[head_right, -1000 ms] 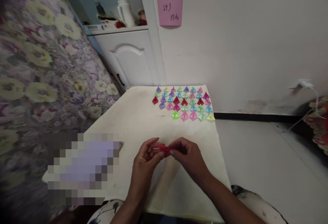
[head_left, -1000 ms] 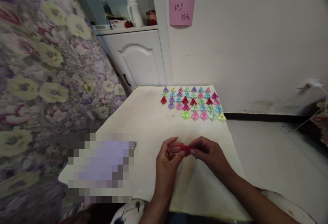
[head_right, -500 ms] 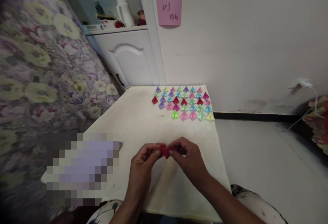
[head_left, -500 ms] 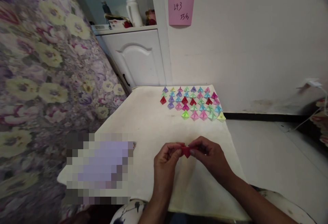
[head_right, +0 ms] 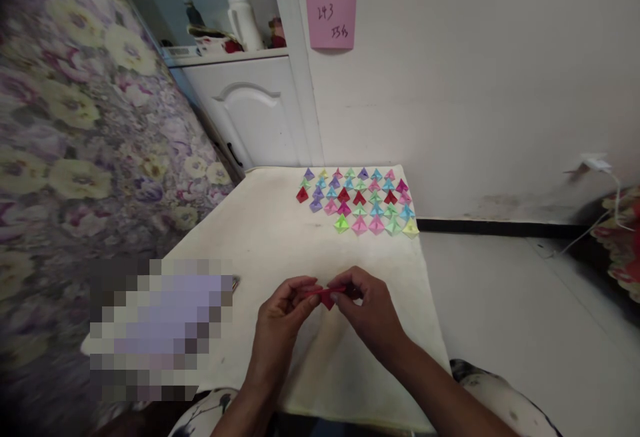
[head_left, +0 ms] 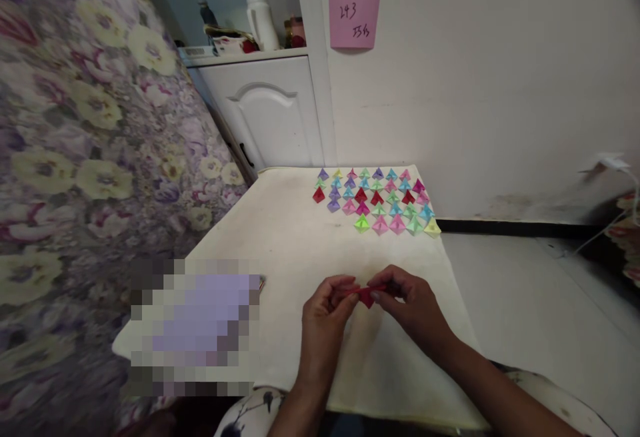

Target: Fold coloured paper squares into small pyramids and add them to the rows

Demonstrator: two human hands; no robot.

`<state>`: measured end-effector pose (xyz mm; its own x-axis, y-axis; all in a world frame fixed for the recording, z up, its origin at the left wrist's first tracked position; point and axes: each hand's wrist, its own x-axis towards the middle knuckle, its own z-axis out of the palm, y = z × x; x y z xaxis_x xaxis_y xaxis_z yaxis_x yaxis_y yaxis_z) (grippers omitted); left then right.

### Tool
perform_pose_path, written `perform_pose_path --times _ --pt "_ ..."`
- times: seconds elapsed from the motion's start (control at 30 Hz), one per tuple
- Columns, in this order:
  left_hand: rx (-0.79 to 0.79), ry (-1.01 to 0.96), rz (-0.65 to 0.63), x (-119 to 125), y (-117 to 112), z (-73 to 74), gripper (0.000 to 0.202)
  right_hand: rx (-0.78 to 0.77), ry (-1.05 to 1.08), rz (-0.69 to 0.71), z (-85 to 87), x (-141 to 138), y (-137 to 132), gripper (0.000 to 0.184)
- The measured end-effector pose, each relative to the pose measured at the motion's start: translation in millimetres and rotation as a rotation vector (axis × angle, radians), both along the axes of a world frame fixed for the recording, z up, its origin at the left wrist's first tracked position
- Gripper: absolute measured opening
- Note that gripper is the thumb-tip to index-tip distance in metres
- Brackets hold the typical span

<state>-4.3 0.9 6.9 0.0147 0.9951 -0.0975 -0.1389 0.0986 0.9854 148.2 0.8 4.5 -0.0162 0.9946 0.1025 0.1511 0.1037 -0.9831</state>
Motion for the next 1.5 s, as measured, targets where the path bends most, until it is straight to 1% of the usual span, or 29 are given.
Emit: perform_pose_path --times 0.1,0.17,0.37,0.43,0.57,0.63,0.73,0.83,0.93,1.07,1.17,1.3,1.5 --pt "0.031 0.118 -0.112 -4.0 2.1 1.9 0.019 0.042 -0.051 -0.002 2.2 0.5 -1.3 0.009" --pt "0.067 0.158 -0.146 -5.2 2.9 1.9 0.018 0.055 -0.070 0.002 1.8 0.7 -1.5 0.009" --pt "0.094 0.202 -0.131 -2.8 0.9 0.8 0.014 -0.030 0.006 0.026 -3.6 1.4 1.2 0.011" --pt "0.100 0.222 -0.147 -2.1 0.4 2.5 0.013 -0.070 0.035 0.046 -3.9 2.0 2.2 0.012" --pt "0.046 0.270 -0.209 -0.7 0.8 5.7 0.014 -0.102 0.071 0.068 -4.3 3.3 4.1 0.015" --pt "0.033 0.309 -0.222 0.2 0.9 5.1 0.015 -0.125 0.108 0.085 -5.9 3.5 5.2 0.018" --pt "0.051 0.389 -0.200 1.2 0.7 1.6 0.015 -0.197 0.165 0.132 -8.7 3.1 6.7 0.022" --pt "0.084 0.472 -0.181 0.8 -0.1 -2.4 0.015 -0.249 0.161 0.168 -9.1 3.2 7.2 0.015" --pt "0.128 0.521 -0.186 -0.2 -1.2 -4.6 0.016 -0.253 0.096 0.164 -7.9 3.7 7.3 0.008" --pt "0.152 0.535 -0.180 -1.7 -1.0 -5.6 0.014 -0.243 0.122 0.158 -8.0 3.8 7.3 0.008" --pt "0.117 0.522 -0.192 -2.8 0.4 -6.7 0.013 -0.230 0.139 0.156 -9.6 3.2 6.8 0.009" --pt "0.059 0.490 -0.221 -3.7 0.8 -8.3 0.018 -0.220 0.132 0.142 -11.7 1.9 6.2 0.010" --pt "0.044 0.492 -0.217 -4.2 -0.7 -8.1 0.019 -0.299 0.089 0.195 -10.9 1.3 6.8 0.009"
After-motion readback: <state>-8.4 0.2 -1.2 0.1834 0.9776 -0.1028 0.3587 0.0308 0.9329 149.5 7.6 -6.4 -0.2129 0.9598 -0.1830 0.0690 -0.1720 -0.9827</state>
